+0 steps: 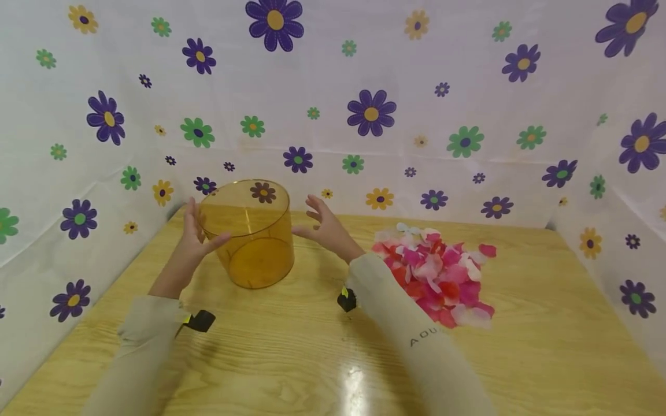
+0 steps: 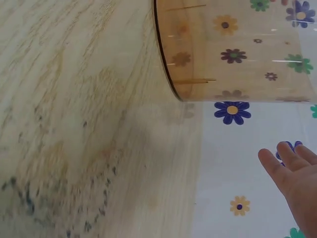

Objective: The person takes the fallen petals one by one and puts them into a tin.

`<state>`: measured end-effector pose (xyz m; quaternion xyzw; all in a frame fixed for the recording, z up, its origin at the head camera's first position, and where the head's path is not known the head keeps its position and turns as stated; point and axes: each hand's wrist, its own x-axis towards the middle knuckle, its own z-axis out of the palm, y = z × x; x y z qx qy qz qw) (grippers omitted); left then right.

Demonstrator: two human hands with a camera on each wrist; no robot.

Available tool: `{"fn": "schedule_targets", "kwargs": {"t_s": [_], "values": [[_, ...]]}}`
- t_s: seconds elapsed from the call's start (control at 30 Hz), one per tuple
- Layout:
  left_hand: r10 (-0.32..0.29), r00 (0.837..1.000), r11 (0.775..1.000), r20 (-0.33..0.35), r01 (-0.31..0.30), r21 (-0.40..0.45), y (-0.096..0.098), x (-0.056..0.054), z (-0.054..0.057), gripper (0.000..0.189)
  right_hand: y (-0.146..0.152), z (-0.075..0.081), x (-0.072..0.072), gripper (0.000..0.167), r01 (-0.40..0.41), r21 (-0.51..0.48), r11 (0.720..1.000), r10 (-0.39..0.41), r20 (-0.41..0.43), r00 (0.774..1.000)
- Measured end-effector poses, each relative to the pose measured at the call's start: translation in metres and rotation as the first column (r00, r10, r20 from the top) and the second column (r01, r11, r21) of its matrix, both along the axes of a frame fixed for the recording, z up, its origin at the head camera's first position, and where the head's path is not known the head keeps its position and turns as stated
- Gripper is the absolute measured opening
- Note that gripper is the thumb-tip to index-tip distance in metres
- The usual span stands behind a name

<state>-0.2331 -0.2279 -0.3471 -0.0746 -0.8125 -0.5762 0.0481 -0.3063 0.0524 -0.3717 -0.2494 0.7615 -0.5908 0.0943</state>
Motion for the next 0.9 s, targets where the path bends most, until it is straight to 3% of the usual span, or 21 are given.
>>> {"fn": "schedule_targets", "kwargs": {"t_s": [0.17, 0.27, 0.33, 0.5, 0.67, 0.9], "values": [[-0.144, 0.986, 0.986, 0.081, 0.136, 0.1, -0.019, -0.011, -0.007, 0.115, -0.013, -0.007, -0.005, 0.101, -0.069, 0.034, 0.997, 0.068, 0.03, 0.997], [-0.186, 0.977, 0.981, 0.104, 0.178, 0.075, -0.028, -0.015, -0.012, 0.114, -0.02, -0.008, -0.004, 0.114, -0.094, 0.037, 0.995, 0.093, 0.024, 0.995], [-0.215, 0.97, 0.976, 0.113, 0.211, 0.048, -0.032, -0.019, -0.016, 0.113, -0.025, -0.008, -0.003, 0.111, -0.097, 0.049, 0.994, 0.096, 0.02, 0.995], [-0.22, 0.97, 0.975, 0.107, 0.219, 0.025, -0.031, -0.023, -0.023, 0.11, -0.033, -0.008, 0.001, 0.093, -0.069, 0.084, 0.994, 0.068, 0.016, 0.998], [-0.196, 0.975, 0.98, 0.105, 0.193, 0.037, -0.024, -0.02, -0.028, 0.107, -0.029, -0.007, 0.007, 0.092, -0.046, 0.107, 0.993, 0.045, 0.005, 0.999], [-0.235, 0.968, 0.972, 0.094, 0.232, 0.036, -0.002, -0.013, -0.028, 0.112, -0.004, -0.004, 0.025, 0.093, -0.008, 0.149, 0.989, 0.013, -0.032, 0.999]]}}
